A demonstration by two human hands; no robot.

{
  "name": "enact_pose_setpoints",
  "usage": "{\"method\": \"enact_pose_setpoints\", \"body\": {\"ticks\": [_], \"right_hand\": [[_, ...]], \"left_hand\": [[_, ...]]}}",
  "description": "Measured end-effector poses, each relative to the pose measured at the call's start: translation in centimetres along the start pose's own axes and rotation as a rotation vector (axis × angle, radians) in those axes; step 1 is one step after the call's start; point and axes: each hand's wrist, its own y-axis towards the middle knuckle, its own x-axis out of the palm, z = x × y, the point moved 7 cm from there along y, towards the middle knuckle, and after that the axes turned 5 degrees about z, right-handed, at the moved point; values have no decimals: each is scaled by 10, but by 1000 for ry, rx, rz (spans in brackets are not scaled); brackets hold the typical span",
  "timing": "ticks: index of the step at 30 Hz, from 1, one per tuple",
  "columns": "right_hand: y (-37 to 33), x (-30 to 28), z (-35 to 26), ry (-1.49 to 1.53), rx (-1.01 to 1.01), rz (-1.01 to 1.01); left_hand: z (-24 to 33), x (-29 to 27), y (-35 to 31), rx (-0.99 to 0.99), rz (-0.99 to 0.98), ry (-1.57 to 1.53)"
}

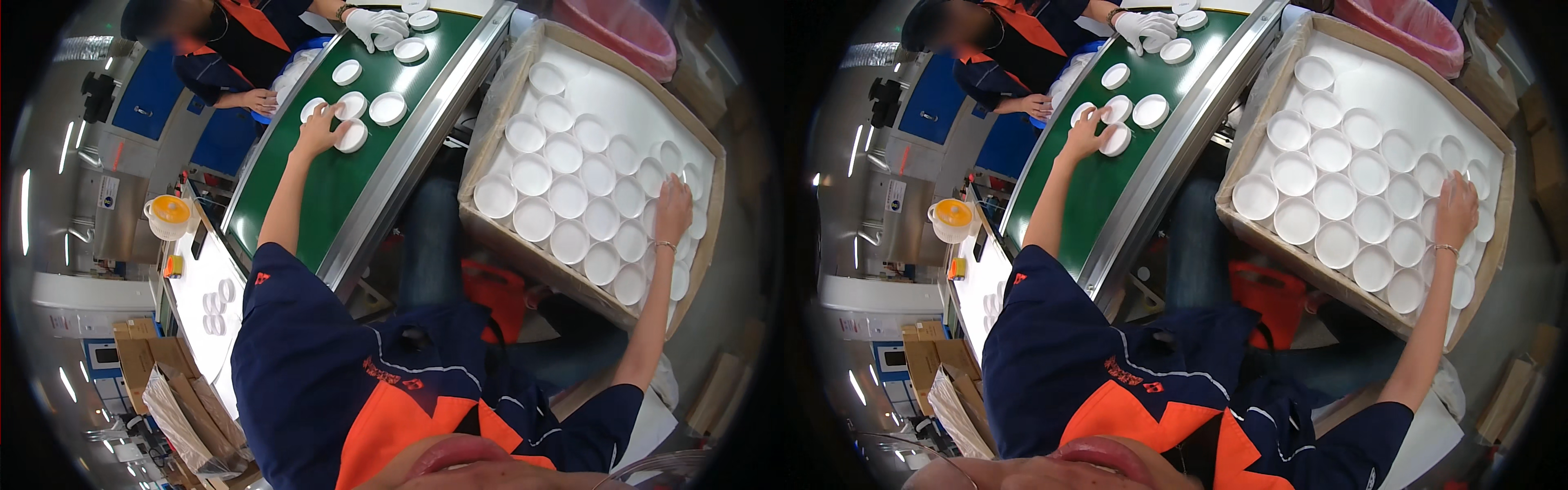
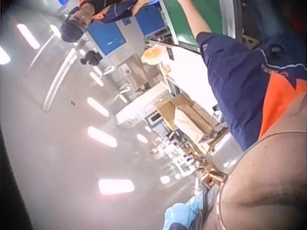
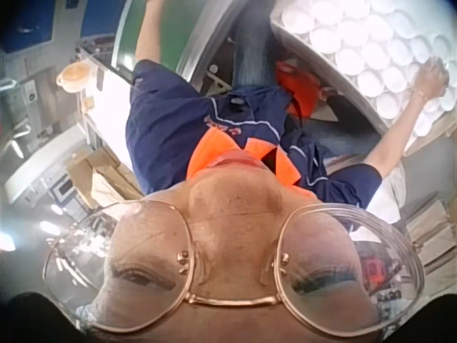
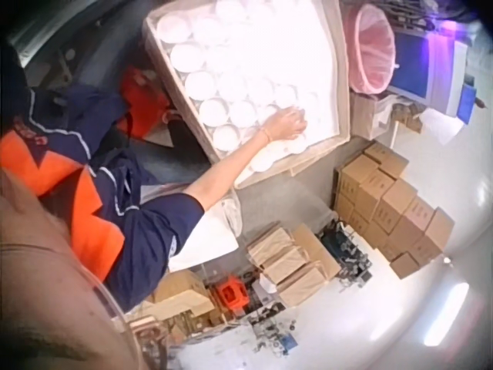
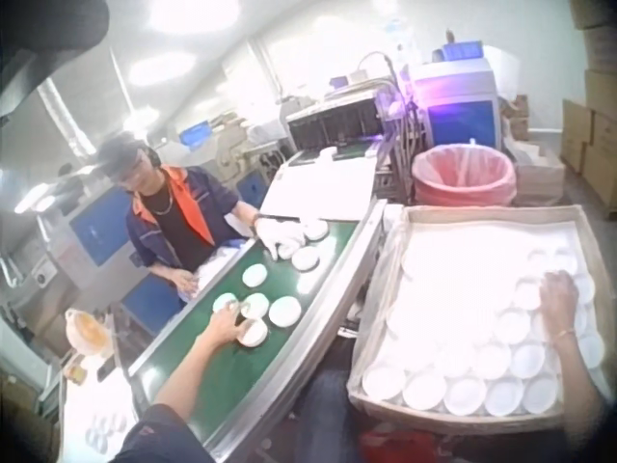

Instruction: Picking up white plastic lids from a cardboard box and arranging them in rows on a moving assembly line conveyor belt.

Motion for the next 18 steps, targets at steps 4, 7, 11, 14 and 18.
{"method": "enact_pose_setpoints", "body": {"ticks": [4, 7, 11, 14, 18], "right_hand": [[-1, -13, -4, -8, -71, 73], [-1, -15, -9, 12, -89, 76], [0, -15, -11, -8, -87, 73], [3, -15, -16, 9, -76, 66], [4, -10, -24, 19, -55, 21]], "left_hand": [[13, -11, 0, 46, 0, 86], [10, -3, -4, 51, -107, -139], [7, 6, -3, -71, -132, -308], [-2, 7, 6, -93, -249, -203], [-18, 12, 4, -208, -547, -156]]}}
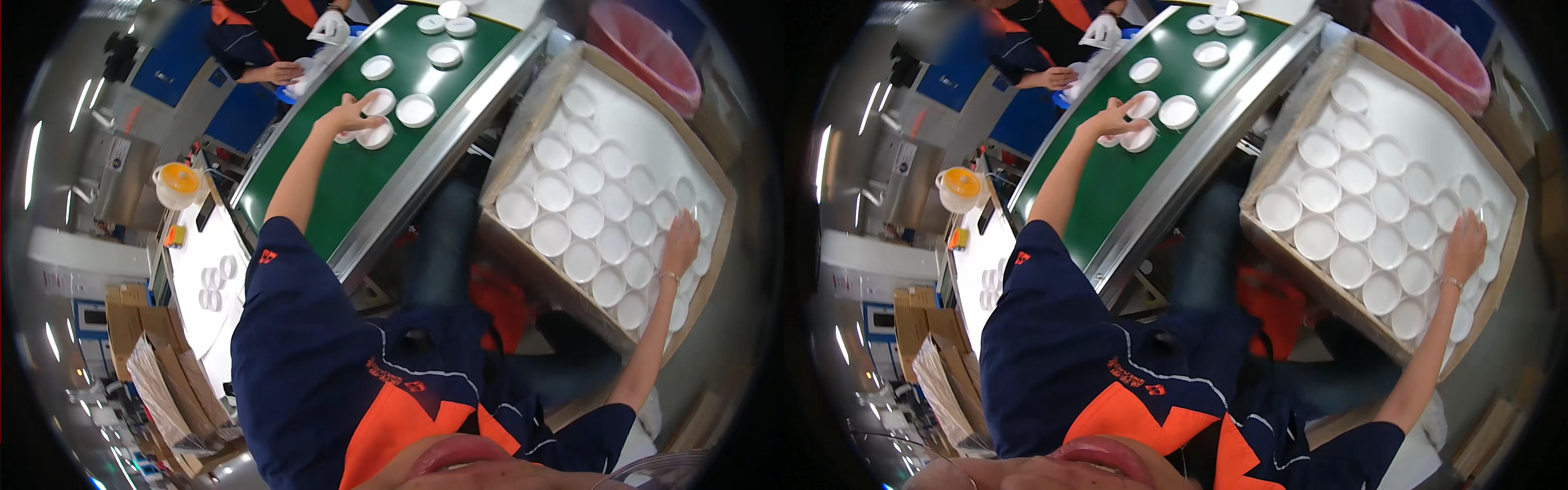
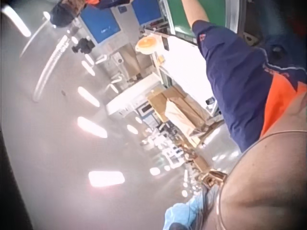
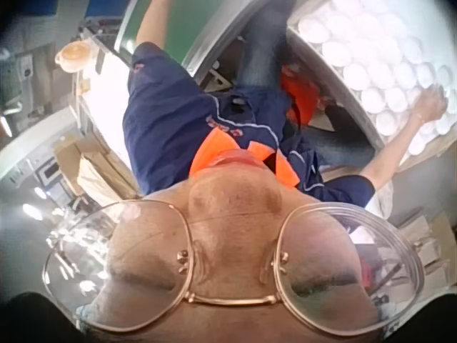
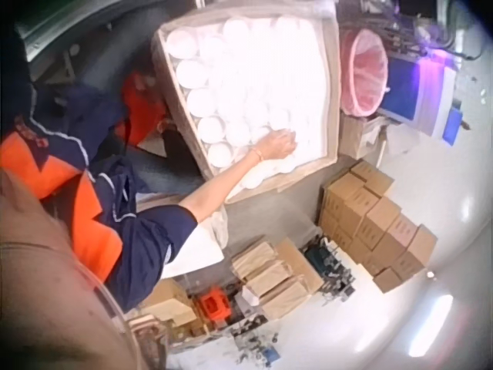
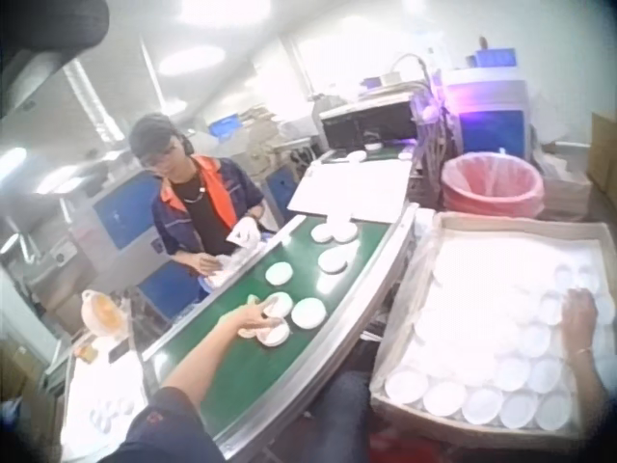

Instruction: Picking up white plastic lids from a cardboard box and arranging them in rows on a moving assembly line conveyor belt.

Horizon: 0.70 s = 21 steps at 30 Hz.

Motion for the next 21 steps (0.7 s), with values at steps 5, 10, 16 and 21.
{"method": "enact_pose_setpoints", "body": {"ticks": [5, 10, 16, 21], "right_hand": [[-8, 12, 39, 5, -20, 13], [-12, -3, 16, 13, -7, -28], [1, 3, 17, 112, -39, -2], [-3, -7, 8, 44, -95, 49]], "left_hand": [[30, 4, -2, -32, -78, -125], [30, 7, -32, 111, 295, -91], [37, 1, -48, 264, 512, 55], [35, 3, -62, 217, 543, -172]]}}
